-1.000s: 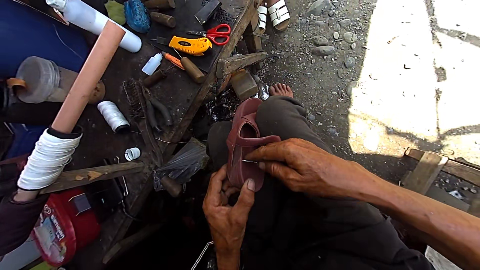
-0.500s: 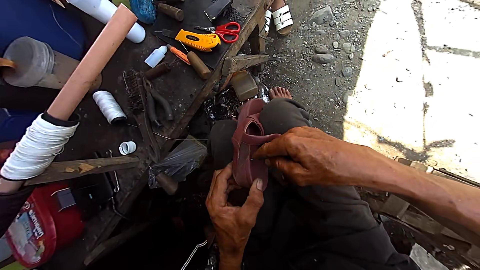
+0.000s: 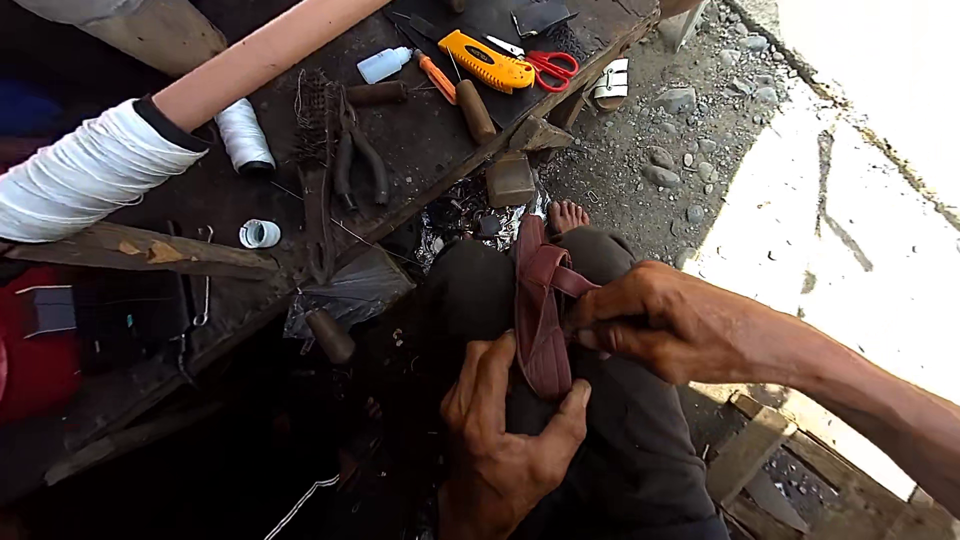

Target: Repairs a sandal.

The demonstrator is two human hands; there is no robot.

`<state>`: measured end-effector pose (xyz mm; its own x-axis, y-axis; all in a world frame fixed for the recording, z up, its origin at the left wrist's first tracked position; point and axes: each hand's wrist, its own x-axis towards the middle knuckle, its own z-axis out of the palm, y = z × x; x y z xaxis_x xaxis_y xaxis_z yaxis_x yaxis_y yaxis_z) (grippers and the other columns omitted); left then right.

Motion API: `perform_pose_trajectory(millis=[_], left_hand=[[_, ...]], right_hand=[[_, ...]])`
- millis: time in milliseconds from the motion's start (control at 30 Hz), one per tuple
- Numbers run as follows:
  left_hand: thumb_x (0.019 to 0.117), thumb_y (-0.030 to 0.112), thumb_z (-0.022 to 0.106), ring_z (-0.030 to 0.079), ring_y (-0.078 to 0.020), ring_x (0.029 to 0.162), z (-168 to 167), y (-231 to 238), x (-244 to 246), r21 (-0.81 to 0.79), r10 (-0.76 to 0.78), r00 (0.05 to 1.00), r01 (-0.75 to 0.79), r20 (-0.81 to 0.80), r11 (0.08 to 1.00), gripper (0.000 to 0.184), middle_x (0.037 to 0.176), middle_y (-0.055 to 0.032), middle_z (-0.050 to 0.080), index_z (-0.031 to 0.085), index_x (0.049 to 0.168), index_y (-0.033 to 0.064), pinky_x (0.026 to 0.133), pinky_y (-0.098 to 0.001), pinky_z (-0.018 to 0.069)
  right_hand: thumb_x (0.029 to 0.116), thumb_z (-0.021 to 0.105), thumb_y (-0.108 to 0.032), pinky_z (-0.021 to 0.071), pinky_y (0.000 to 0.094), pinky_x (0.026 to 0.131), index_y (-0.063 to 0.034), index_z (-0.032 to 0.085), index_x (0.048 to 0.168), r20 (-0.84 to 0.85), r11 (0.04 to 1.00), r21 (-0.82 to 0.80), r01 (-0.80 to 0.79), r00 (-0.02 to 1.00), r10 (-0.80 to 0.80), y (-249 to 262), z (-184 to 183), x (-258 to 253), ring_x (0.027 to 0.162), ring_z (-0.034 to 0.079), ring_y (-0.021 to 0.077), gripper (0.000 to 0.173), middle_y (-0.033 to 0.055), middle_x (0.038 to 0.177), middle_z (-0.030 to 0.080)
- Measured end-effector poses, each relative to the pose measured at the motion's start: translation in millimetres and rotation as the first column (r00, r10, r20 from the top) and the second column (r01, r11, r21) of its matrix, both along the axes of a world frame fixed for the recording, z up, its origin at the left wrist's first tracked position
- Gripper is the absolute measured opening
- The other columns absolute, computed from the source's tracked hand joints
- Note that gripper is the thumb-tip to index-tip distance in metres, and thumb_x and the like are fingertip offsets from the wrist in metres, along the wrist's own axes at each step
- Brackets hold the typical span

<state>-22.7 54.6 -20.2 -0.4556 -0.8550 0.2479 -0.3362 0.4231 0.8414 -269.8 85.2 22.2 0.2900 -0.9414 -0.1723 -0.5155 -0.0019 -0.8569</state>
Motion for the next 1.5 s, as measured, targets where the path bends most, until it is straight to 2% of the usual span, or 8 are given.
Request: perform_pose_trajectory(millis=[67, 167, 267, 433, 600, 1067, 1500], left_hand=[[0.0723, 0.045, 0.089, 0.067, -0.0069, 0.082, 1.0, 8.9, -2.4, -0.01, 0.039, 0.999, -0.039, -0.009, 0.999, 0.064, 0.097, -0.0084, 0.07, 0.072, 0.11, -0.0044, 0.068, -0.0219, 0.0591], [0.0724, 0.049, 0.089, 0.07, -0.0087, 0.084, -2.5, 17.3, -6.8, -0.029, 0.091, 0.994, -0.093, -0.058, 0.995, 0.065, 0.098, -0.0095, 0.072, 0.073, 0.109, -0.0025, 0.069, -0.0236, 0.0606], [0.0741, 0.053, 0.087, 0.07, -0.0093, 0.087, -2.7, 18.6, -8.1, -0.051, 0.087, 0.994, -0.091, -0.062, 0.995, 0.065, 0.098, -0.01, 0.073, 0.073, 0.108, -0.0003, 0.071, -0.0229, 0.0595], [0.0773, 0.056, 0.083, 0.067, -0.0094, 0.081, -1.5, 17.1, -12.2, -0.091, 0.07, 0.997, -0.073, -0.041, 0.993, 0.063, 0.089, -0.0085, 0.071, 0.073, 0.106, 0.0006, 0.068, -0.0203, 0.0539], [0.0787, 0.054, 0.079, 0.063, -0.0116, 0.075, -0.8, 14.7, -16.4, -0.131, 0.069, 0.997, -0.071, -0.024, 0.989, 0.057, 0.082, -0.0068, 0.068, 0.072, 0.101, 0.0022, 0.066, -0.0214, 0.0506], [0.0822, 0.048, 0.075, 0.059, -0.0139, 0.068, 0.7, 13.8, -20.9, -0.195, 0.066, 0.998, -0.065, -0.001, 0.979, 0.047, 0.078, -0.0056, 0.065, 0.072, 0.098, 0.0036, 0.061, -0.0231, 0.0465], [0.0844, 0.043, 0.072, 0.056, -0.0138, 0.065, 2.6, 11.5, -21.9, -0.183, 0.074, 0.997, -0.073, -0.001, 0.98, 0.04, 0.075, -0.0048, 0.063, 0.071, 0.094, 0.0046, 0.059, -0.0237, 0.0439]], right_hand=[[0.1054, 0.053, -0.028, 0.0488, 0.0172, 0.057, -0.0138, 0.076, 0.111, 0.057, 1.0, -0.013, -0.014, 0.998, 0.015, 7.4, -0.5, -8.6, 0.065, 0.058, -0.0037, 0.028, -0.0075, 0.082, 0.07], [0.1079, 0.054, -0.03, 0.0533, 0.016, 0.064, -0.009, 0.072, 0.121, 0.132, 0.999, 0.042, -0.022, 0.991, 0.016, 16.9, 4.0, -15.6, 0.072, 0.062, -0.0022, 0.031, -0.0037, 0.091, 0.071], [0.1076, 0.055, -0.027, 0.0536, 0.0156, 0.065, -0.0062, 0.07, 0.124, 0.193, 0.997, 0.07, 0.012, 0.981, -0.025, 23.4, 6.6, -16.6, 0.075, 0.063, -0.0008, 0.031, -0.0002, 0.098, 0.073], [0.1059, 0.057, -0.019, 0.0545, 0.0152, 0.069, -0.0042, 0.073, 0.115, 0.162, 0.999, -0.003, 0.032, 0.986, -0.031, 21.2, 6.2, -15.4, 0.076, 0.064, -0.0014, 0.024, 0.001, 0.094, 0.073], [0.1048, 0.059, -0.018, 0.0563, 0.0163, 0.071, -0.0046, 0.073, 0.111, 0.133, 1.0, 0.022, 0.019, 0.991, -0.022, 13.6, 13.5, -15.2, 0.079, 0.066, -0.0003, 0.021, 0.0007, 0.093, 0.074], [0.0999, 0.066, -0.017, 0.0462, 0.011, 0.058, -0.0041, 0.071, 0.096, 0.17, 0.998, -0.005, 0.07, 0.983, -0.068, 5.4, 10.5, -7.1, 0.064, 0.055, -0.005, 0.014, -0.0029, 0.075, 0.066], [0.0991, 0.066, -0.02, 0.0466, 0.0112, 0.058, -0.0051, 0.07, 0.095, 0.176, 0.995, -0.021, 0.099, 0.98, -0.094, 3.3, 8.8, -2.7, 0.065, 0.056, -0.0045, 0.016, -0.0029, 0.076, 0.066]])
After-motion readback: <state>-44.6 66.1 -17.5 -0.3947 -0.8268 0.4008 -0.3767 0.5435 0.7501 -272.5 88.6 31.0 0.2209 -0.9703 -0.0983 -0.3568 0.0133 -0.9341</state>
